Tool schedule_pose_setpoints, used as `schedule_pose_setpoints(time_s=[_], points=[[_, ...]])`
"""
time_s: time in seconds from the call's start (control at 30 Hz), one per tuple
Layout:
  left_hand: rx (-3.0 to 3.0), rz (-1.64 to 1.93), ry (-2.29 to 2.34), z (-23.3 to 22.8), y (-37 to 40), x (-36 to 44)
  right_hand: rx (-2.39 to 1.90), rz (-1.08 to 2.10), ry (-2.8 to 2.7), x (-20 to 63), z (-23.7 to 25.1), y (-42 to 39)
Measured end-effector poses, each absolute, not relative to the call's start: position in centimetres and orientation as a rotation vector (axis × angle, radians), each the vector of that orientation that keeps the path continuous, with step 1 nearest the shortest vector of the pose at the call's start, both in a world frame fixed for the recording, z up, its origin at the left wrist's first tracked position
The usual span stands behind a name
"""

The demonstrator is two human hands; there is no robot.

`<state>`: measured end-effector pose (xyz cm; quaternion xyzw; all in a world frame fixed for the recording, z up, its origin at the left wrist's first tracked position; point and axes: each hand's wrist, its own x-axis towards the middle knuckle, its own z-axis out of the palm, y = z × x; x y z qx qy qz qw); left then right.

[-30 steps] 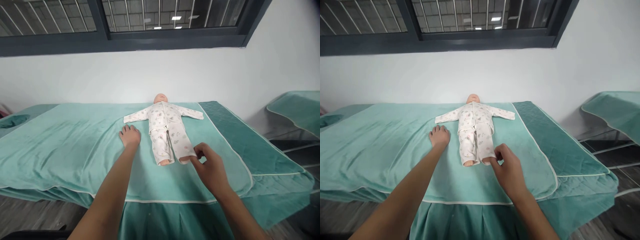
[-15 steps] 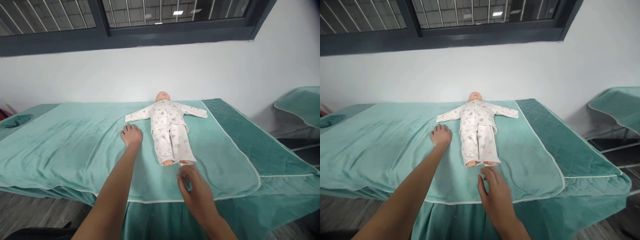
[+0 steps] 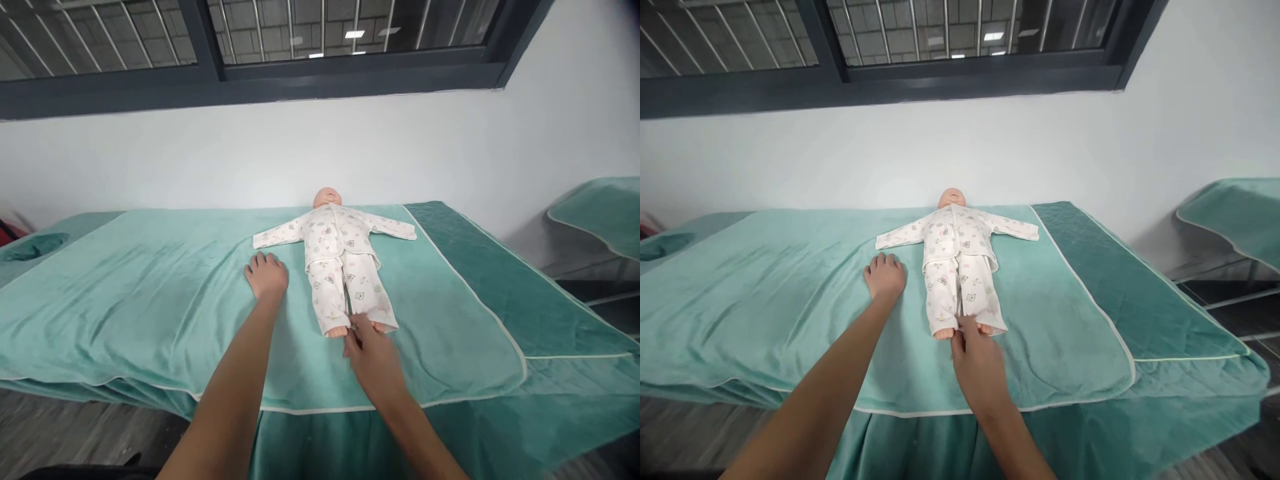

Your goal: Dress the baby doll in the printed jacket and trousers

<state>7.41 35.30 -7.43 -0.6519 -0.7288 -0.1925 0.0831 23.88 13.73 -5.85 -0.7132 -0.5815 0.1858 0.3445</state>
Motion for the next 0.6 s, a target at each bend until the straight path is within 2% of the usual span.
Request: schedule_pose_setpoints(time_s=[0.1, 0.43, 0.6], points=[[-1.945, -0.584, -2.173, -7.5, 35.4, 7.4, -1.658, 0.653, -1.414, 23.5, -5.1, 12.5], [-1.931, -0.600, -2.162, -7.7, 35.5, 7.4, -1.696, 0.372, -1.469, 23.3, -6.6, 11.0], [-1.925, -0.599, -2.161, -7.5, 35.5, 7.5, -1.564, 0.443, -1.539, 21.8, -6.5, 10.3]])
